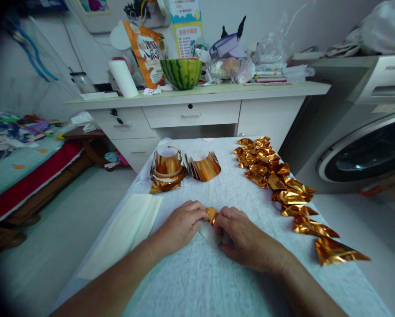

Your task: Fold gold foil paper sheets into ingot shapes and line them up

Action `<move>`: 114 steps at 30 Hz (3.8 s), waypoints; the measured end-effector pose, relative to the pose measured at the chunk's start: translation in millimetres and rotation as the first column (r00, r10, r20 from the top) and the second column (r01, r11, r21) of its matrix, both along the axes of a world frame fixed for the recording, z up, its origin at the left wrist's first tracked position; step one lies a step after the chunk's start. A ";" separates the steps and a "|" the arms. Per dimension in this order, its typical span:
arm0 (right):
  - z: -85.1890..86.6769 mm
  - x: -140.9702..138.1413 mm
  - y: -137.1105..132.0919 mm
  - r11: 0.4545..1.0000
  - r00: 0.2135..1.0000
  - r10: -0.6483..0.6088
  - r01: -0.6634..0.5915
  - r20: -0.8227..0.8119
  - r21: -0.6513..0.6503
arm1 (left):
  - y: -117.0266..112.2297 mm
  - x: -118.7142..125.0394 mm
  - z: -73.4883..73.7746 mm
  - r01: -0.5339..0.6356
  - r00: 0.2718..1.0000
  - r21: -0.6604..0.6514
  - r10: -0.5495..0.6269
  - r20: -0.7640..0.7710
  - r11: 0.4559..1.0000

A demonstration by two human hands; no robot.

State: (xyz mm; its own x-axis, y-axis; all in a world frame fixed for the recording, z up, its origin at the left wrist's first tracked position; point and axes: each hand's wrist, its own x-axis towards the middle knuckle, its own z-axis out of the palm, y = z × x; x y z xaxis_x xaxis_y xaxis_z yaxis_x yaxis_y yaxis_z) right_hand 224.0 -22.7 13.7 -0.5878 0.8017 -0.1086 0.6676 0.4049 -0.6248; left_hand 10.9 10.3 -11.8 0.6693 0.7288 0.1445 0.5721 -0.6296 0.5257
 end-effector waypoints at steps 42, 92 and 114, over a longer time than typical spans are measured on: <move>-9.9 -8.9 0.5 0.990 0.992 -0.113 0.117 -0.051 0.081 | -11.7 10.8 -1.2 -0.078 0.990 -0.170 0.096 0.100 0.982; -11.7 -5.9 0.8 0.988 0.985 -0.151 0.153 -0.080 0.016 | -15.0 14.6 -2.1 -0.099 0.987 -0.136 0.114 0.110 0.986; -17.7 -11.1 1.1 0.981 0.983 -0.173 0.178 -0.062 0.075 | -17.0 17.8 -5.0 -0.138 0.987 -0.112 0.146 0.069 0.984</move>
